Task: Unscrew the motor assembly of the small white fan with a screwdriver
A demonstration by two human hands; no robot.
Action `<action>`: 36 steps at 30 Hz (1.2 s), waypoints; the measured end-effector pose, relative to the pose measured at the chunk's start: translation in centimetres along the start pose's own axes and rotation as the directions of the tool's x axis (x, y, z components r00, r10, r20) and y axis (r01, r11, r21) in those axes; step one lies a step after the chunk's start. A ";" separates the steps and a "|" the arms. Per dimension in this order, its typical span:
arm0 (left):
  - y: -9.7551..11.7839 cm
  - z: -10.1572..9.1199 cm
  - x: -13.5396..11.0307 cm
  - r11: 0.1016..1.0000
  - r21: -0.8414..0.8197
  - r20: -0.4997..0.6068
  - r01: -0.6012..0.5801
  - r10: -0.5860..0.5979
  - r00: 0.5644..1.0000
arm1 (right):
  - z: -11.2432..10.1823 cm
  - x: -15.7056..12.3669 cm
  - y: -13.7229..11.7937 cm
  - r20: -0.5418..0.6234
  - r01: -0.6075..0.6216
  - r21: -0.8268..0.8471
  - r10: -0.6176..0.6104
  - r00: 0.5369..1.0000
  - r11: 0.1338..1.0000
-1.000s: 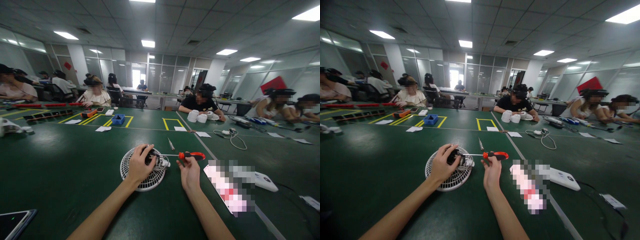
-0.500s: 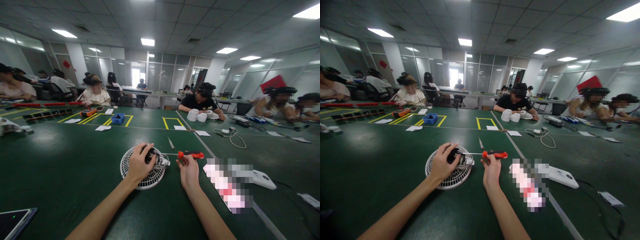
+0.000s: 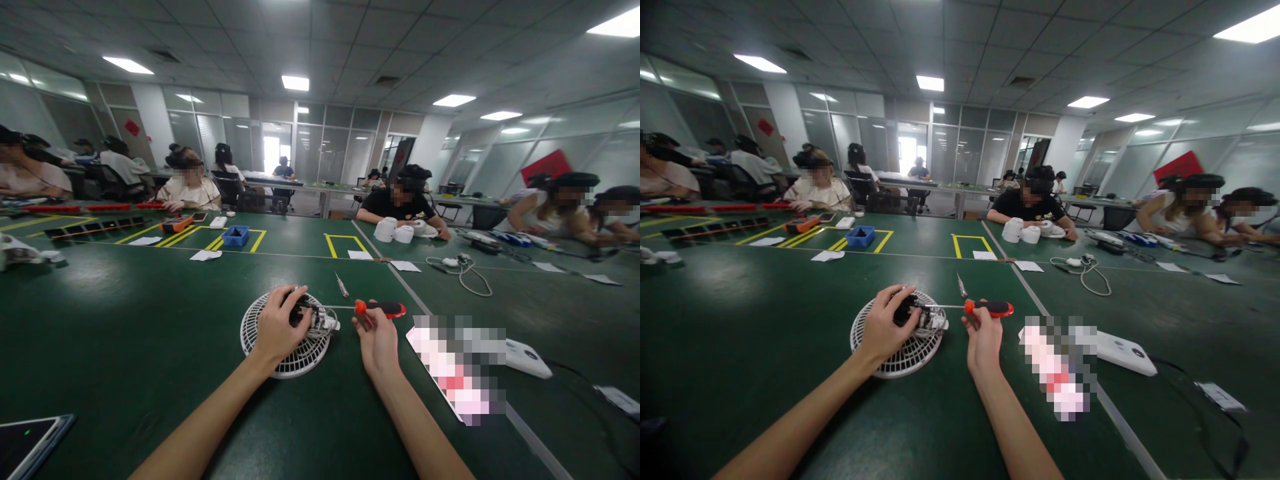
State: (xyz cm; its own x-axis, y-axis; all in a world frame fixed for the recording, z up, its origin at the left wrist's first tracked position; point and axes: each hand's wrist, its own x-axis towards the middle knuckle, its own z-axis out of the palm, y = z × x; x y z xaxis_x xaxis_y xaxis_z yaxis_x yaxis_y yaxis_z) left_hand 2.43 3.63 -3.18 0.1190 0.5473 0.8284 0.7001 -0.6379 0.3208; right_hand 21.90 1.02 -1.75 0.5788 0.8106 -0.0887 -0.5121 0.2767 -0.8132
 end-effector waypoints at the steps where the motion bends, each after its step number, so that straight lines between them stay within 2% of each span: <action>1: 0.0 0.0 0.0 1.000 0.001 0.002 0.001 -0.001 1.000 | 0.0 0.0 0.0 -0.004 0.001 -0.012 -0.001 1.000 1.000; 8: 0.0 0.1 0.0 1.000 0.000 -0.006 0.001 -0.001 1.000 | 0.0 0.3 0.3 0.021 0.060 -0.063 -0.059 0.998 0.996; 29: 0.1 0.0 -0.1 1.000 -0.006 -0.017 -0.010 0.010 1.000 | 0.2 -0.1 0.2 -0.015 -0.016 -0.103 0.015 1.000 0.995; 32: 0.0 0.0 0.0 1.000 -0.008 -0.021 -0.007 0.007 1.000 | 0.4 -0.2 -0.1 -0.003 0.026 -0.068 -0.026 1.000 0.997; 36: 0.0 0.1 0.0 1.000 -0.011 -0.026 -0.005 0.005 1.000 | 0.3 -0.3 -0.4 0.083 0.042 0.056 -0.046 0.995 0.998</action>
State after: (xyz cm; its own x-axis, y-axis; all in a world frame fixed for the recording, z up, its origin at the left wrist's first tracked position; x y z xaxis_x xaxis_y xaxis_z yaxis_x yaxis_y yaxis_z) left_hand 2.48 3.65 -3.20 0.1043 0.5299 0.8416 0.6915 -0.6468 0.3215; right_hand 21.73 0.89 -1.22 0.5475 0.8368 -0.0030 -0.5219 0.3387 -0.7829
